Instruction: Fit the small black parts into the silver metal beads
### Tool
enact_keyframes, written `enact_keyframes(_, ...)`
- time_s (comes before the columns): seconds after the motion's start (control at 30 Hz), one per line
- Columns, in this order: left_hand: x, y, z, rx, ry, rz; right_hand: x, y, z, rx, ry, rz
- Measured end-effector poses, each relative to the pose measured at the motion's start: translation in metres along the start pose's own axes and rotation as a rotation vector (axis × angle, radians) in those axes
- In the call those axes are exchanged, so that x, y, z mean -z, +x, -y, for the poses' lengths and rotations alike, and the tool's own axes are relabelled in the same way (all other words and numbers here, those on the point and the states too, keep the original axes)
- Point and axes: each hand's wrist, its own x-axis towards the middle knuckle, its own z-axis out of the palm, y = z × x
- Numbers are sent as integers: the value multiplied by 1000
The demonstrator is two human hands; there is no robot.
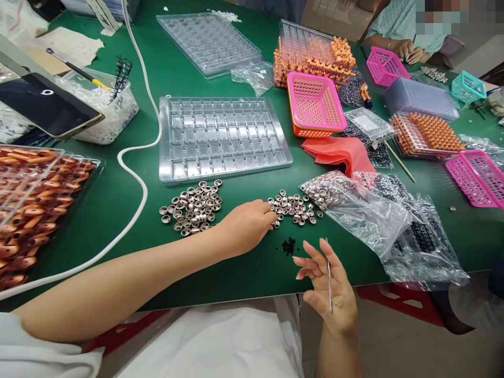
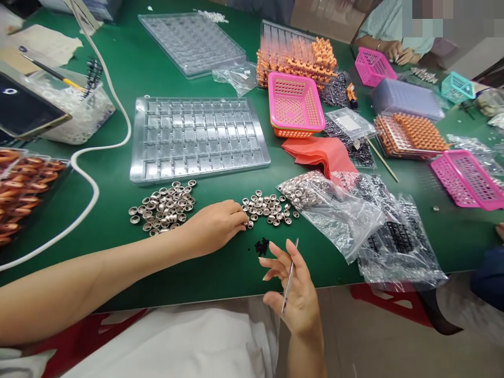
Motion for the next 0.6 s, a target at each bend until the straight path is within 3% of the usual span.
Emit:
enact_keyframes(0.13, 2, -8, -5, -3, -4, -11, -1, 0, -5, 13, -84, -173)
enact_keyframes(0.4, -10, -31, -18, -80, -148, -70, 3, 0, -9, 173, -260, -232)
enact_keyframes(0.5, -17, -34, -19, -108, -211, -149, 3, 0, -9, 136, -295, -245)
enact_keyframes(0.6, -22, -36, -17, -94, -270, -195, 2, 0, -9, 67, -289, -337)
